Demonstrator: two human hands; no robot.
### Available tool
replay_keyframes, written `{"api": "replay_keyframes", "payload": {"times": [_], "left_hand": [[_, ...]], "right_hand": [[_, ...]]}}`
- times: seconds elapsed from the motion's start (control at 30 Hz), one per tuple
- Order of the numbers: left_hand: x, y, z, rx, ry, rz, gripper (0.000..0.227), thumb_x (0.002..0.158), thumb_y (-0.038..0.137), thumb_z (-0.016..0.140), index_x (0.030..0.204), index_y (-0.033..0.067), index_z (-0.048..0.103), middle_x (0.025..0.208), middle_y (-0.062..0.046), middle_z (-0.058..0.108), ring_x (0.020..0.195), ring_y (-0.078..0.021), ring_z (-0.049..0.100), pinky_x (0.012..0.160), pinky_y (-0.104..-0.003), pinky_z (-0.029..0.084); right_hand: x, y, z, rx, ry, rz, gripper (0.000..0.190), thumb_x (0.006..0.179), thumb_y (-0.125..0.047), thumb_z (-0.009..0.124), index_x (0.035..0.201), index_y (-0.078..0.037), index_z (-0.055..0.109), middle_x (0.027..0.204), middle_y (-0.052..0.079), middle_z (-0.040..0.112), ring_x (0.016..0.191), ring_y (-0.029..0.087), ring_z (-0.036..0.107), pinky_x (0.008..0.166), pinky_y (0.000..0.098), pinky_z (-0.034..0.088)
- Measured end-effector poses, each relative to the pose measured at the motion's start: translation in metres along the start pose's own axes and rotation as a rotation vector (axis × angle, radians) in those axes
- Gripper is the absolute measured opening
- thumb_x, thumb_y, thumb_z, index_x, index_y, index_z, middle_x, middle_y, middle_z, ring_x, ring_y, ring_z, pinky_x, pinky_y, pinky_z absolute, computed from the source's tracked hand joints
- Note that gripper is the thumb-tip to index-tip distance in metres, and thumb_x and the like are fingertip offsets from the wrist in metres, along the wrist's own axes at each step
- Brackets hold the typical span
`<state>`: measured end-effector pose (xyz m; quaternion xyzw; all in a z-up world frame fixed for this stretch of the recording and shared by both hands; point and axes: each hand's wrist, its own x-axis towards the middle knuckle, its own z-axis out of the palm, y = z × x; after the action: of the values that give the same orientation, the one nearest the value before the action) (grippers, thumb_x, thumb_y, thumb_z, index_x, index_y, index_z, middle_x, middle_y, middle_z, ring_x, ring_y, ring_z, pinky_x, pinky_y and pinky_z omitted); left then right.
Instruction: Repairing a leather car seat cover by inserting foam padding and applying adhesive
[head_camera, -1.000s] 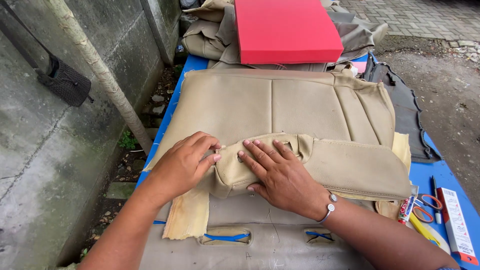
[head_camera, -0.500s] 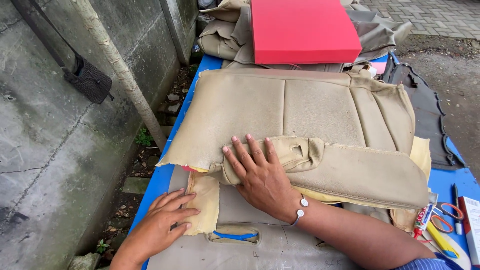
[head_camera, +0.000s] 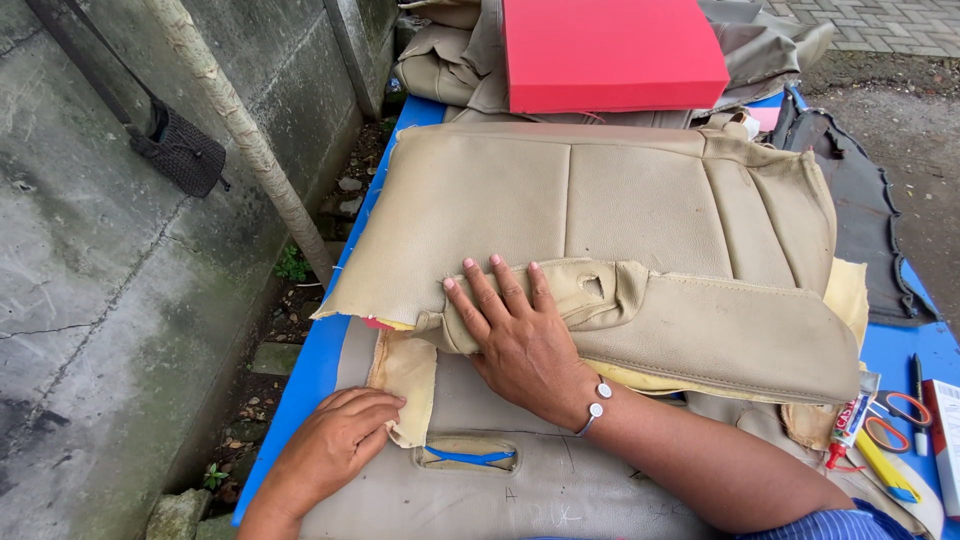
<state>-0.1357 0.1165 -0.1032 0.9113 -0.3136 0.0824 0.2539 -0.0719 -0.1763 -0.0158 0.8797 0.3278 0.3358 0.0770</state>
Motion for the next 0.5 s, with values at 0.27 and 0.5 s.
{"api": "replay_keyframes", "payload": {"times": [0.27, 0.5], "left_hand": [[0.020, 0.038, -0.040, -0.204, 0.054, -0.067, 0.019, 0.102, 0.005, 0.043, 0.113, 0.0034, 0.058, 0.118, -0.012, 0.061, 0.111, -0.0252, 0.061, 0.095, -0.033, 0.047], [0.067, 0.050, -0.047, -0.099, 0.257, 0.179, 0.015, 0.105, 0.010, 0.046, 0.103, 0.0089, 0.062, 0.104, -0.007, 0.066, 0.095, -0.0313, 0.067, 0.088, -0.043, 0.055]], "right_hand": [[-0.001, -0.001, -0.001, -0.022, 0.024, -0.020, 0.086, 0.081, -0.047, 0.066, 0.157, -0.017, 0.042, 0.158, 0.013, 0.048, 0.141, 0.036, 0.050, 0.109, 0.0590, 0.040], [0.008, 0.003, 0.003, 0.054, -0.127, 0.060, 0.096, 0.081, -0.049, 0.069, 0.163, -0.015, 0.033, 0.163, 0.016, 0.036, 0.147, 0.041, 0.036, 0.115, 0.0672, 0.026]]}}
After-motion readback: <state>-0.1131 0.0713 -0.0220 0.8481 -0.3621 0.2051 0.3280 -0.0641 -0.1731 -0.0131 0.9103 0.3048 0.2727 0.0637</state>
